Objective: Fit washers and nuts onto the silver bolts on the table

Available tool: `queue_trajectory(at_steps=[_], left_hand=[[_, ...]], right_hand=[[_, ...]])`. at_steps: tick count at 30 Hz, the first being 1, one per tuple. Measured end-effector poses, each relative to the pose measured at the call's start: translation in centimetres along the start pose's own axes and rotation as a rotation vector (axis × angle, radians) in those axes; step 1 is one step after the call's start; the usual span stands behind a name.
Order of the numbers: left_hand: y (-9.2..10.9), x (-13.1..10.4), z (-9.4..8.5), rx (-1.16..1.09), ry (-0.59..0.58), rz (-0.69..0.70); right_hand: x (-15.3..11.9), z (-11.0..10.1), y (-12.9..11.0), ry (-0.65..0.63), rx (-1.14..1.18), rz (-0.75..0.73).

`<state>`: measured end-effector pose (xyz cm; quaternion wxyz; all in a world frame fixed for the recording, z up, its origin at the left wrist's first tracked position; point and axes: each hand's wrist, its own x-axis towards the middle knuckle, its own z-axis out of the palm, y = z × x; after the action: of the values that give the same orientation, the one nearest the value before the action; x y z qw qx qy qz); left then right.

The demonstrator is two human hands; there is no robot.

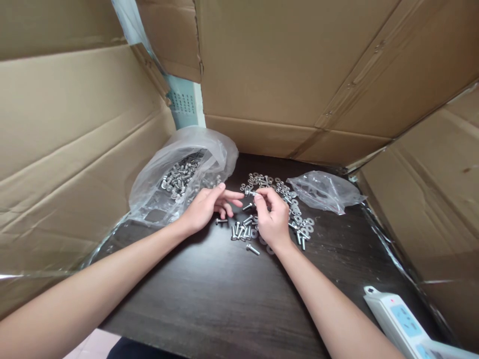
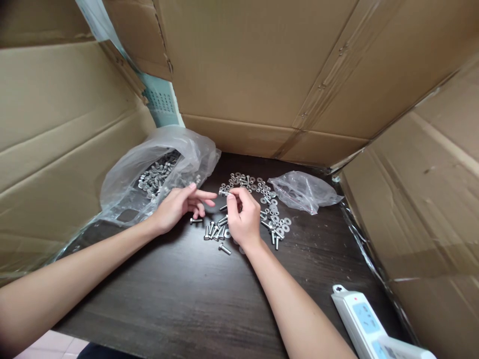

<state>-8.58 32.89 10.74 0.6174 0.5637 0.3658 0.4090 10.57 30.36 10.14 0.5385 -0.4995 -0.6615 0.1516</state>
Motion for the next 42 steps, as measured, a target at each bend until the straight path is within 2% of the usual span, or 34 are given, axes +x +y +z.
queue_trajectory(at_steps=[4, 9, 13, 20, 26, 34, 37, 42], left_hand=[[-0.2, 0.2, -0.1, -0.015, -0.009, -0.024], [0.0, 0.1, -0.1, 0.034, 0.013, 0.061], [0.6, -0.4, 0.0, 0.200, 0.021, 0.152], [0.4, -1.0, 0.8, 0.453, 0.077, 0.148], [-0.2, -1.2, 1.2, 0.617, 0.048, 0.327], [0.9, -1.8, 0.7, 0.683, 0.151, 0.712], [0.6, -1.8, 0.4, 0.680, 0.074, 0.799], [0.6, -1.9, 0.1, 0.654, -0.086, 0.734]], right_hand=[[0.0, 0.0, 0.0, 0.000, -0.007, 0.006], [0.1, 0.0, 0.0, -0.011, -0.002, 0.018], [0.1, 0.0, 0.1, -0.016, -0.008, 0.018], [0.0, 0.0, 0.2, -0.021, -0.008, 0.005], [0.0, 0.1, 0.1, -0.016, -0.018, -0.006], [0.0, 0.0, -0.1, -0.027, -0.030, 0.001], [0.0, 0.0, 0.0, -0.028, -0.027, 0.007], [0.0, 0.1, 0.1, -0.028, -0.020, 0.010]])
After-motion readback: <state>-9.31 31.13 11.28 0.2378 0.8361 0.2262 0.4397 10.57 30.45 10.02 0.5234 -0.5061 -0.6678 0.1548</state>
